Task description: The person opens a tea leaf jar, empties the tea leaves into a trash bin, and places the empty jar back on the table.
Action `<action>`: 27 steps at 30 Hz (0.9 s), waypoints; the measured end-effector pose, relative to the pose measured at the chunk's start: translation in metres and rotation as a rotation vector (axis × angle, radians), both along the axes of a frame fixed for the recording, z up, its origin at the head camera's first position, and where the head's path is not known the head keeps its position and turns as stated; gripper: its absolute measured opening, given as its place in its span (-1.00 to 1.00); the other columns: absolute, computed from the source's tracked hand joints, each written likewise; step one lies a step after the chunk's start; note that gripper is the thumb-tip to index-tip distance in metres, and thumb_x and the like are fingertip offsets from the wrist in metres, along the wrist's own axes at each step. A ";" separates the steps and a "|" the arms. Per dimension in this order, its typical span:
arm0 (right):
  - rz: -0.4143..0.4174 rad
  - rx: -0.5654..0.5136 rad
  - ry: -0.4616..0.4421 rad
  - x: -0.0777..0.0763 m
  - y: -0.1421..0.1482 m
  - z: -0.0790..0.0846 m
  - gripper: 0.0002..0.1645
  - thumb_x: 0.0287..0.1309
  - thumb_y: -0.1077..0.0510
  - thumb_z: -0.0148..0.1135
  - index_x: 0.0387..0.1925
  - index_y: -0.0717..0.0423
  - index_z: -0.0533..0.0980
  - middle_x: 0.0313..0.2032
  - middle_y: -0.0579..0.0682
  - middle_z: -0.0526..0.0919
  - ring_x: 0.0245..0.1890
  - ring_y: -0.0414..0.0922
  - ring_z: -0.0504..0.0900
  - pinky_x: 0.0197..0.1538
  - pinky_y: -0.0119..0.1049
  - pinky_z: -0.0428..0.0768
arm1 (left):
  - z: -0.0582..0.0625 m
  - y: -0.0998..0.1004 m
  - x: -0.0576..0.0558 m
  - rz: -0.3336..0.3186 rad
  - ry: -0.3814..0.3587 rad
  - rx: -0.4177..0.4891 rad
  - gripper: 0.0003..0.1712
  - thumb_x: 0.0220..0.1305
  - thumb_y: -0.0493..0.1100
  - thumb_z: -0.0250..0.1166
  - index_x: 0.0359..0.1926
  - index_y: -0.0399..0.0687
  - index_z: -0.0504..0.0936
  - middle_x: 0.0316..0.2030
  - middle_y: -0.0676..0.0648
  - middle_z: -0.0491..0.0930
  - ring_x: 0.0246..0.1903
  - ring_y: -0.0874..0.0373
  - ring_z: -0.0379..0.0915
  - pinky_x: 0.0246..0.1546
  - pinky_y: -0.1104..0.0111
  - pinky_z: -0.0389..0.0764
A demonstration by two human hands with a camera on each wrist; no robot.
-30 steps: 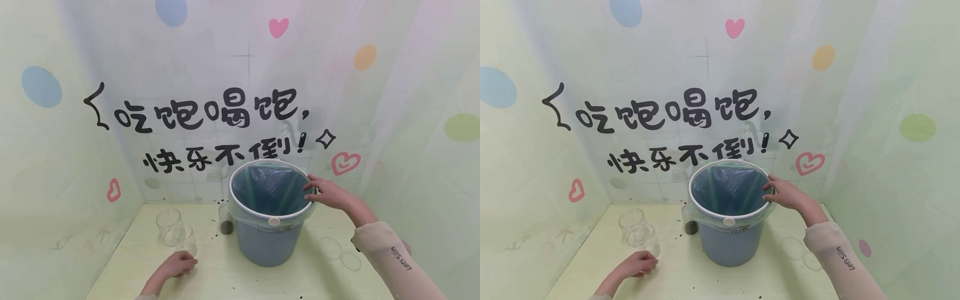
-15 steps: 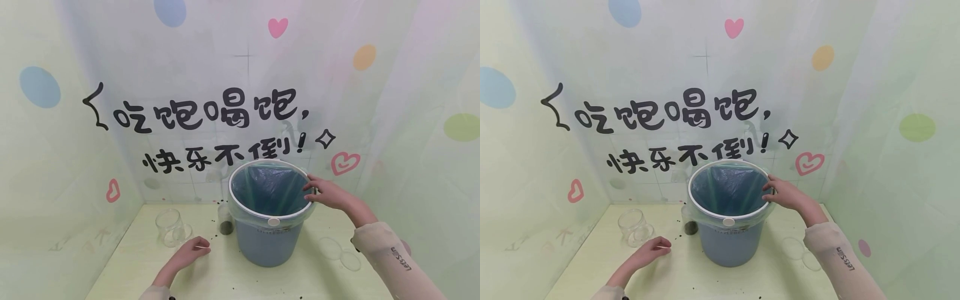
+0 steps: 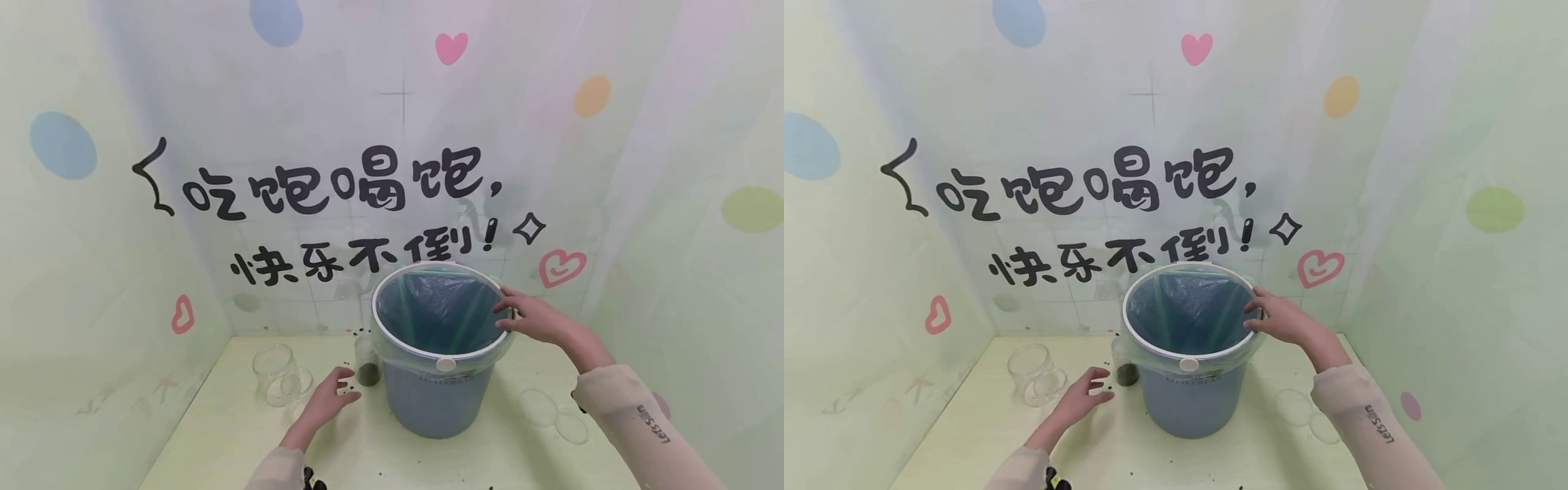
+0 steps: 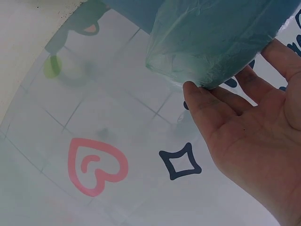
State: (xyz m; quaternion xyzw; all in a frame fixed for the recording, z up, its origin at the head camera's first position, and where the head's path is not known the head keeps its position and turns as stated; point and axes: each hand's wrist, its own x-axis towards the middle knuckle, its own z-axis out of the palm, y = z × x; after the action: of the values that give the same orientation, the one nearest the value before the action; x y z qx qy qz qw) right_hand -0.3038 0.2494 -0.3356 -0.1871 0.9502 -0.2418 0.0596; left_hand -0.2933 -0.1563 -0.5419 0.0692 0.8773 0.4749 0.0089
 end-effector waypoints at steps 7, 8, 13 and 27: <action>-0.009 0.001 -0.004 0.001 0.000 0.001 -0.51 0.28 0.07 0.26 0.14 0.28 0.53 0.47 0.46 0.07 0.42 0.43 0.18 0.35 0.29 0.36 | -0.013 0.011 -0.019 0.049 0.064 0.003 -0.27 0.14 -0.31 0.40 0.26 -0.48 0.27 0.26 -0.50 0.36 0.19 -0.46 0.39 0.15 -0.13 0.54; -0.010 -0.002 -0.006 0.001 0.000 0.002 -0.51 0.29 0.07 0.26 0.14 0.28 0.53 0.47 0.46 0.07 0.43 0.43 0.17 0.35 0.29 0.35 | -0.014 0.013 -0.021 0.054 0.072 0.009 -0.25 0.13 -0.32 0.41 0.26 -0.49 0.26 0.26 -0.51 0.35 0.20 -0.47 0.38 0.15 -0.14 0.53; -0.013 0.002 -0.004 0.001 -0.001 0.002 -0.51 0.29 0.07 0.25 0.14 0.28 0.53 0.47 0.46 0.07 0.41 0.42 0.20 0.34 0.29 0.37 | -0.020 0.020 -0.030 0.080 0.099 0.010 -0.14 0.09 -0.31 0.44 0.30 -0.56 0.19 0.26 -0.59 0.30 0.22 -0.50 0.33 0.21 -0.17 0.46; -0.033 0.012 -0.012 -0.006 -0.002 -0.002 -0.53 0.30 0.11 0.23 0.15 0.29 0.53 0.49 0.41 0.09 0.41 0.36 0.26 0.37 0.23 0.37 | -0.039 0.033 -0.049 0.171 0.074 0.018 0.11 0.08 -0.30 0.45 0.45 -0.52 -0.10 0.29 -0.57 0.30 0.26 -0.49 0.27 0.31 -0.23 0.33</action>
State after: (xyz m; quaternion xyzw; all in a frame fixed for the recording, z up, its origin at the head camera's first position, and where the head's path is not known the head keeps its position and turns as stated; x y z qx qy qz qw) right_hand -0.3096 0.2477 -0.3376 -0.1697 0.9543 -0.2382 0.0622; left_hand -0.3425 -0.1231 -0.5810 0.0116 0.8754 0.4790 -0.0645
